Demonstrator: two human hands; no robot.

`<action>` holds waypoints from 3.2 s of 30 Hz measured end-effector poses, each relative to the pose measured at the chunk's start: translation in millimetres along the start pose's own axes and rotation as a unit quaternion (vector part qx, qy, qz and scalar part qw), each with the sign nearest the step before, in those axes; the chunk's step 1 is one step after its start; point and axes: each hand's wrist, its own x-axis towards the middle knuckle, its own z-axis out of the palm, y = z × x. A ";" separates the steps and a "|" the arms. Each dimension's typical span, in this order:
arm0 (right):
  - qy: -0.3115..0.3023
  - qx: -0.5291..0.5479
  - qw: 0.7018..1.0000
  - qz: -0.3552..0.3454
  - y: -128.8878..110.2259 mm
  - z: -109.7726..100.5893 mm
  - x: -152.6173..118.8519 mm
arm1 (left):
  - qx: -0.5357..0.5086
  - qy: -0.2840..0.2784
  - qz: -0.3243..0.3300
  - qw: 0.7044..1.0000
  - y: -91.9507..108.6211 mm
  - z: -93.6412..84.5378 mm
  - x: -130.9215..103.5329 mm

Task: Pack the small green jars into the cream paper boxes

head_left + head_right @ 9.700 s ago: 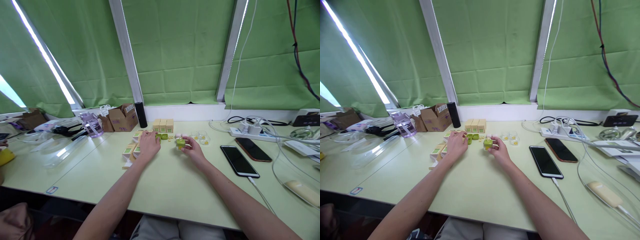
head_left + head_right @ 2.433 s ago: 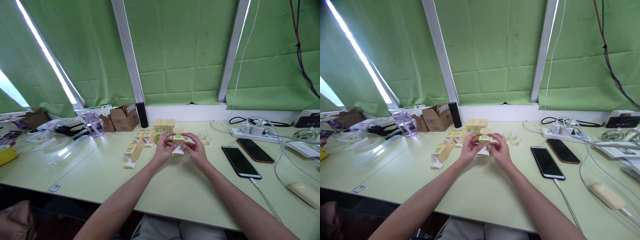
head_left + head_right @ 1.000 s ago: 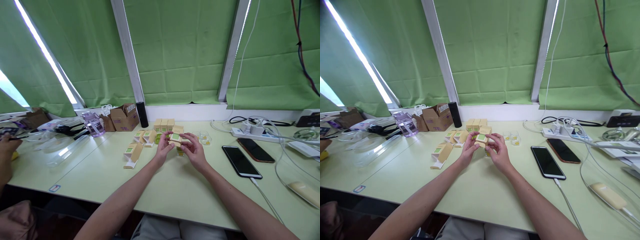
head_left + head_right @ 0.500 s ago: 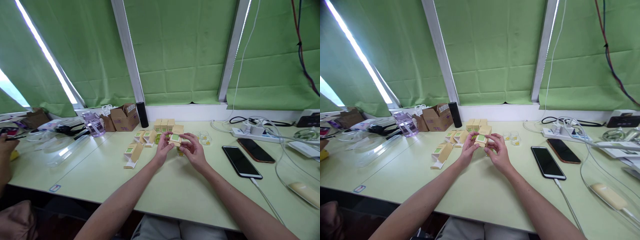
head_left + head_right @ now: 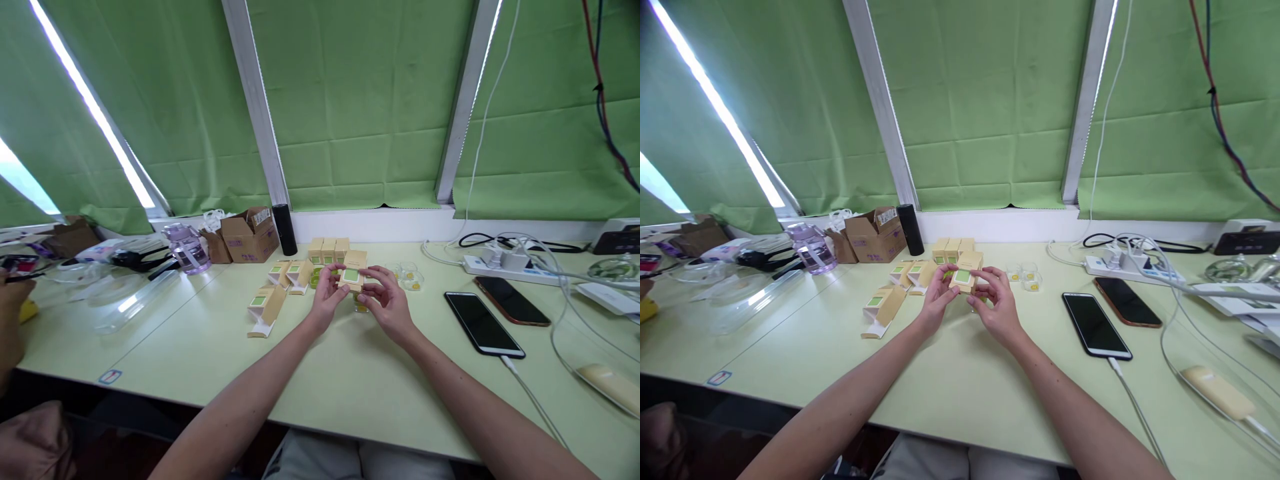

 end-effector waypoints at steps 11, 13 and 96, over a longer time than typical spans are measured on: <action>0.019 0.004 1.000 0.020 -1.3 0.4 1.2 | 0.034 0.016 0.029 0.999 -6.8 0.2 2.0; 0.021 0.002 1.000 0.022 -0.7 0.2 1.7 | 0.039 0.017 0.031 0.999 -7.5 0.3 2.3; -0.044 -0.413 0.908 0.062 24.0 -13.3 -0.4 | 0.148 0.188 -0.054 0.969 -22.4 -36.3 20.1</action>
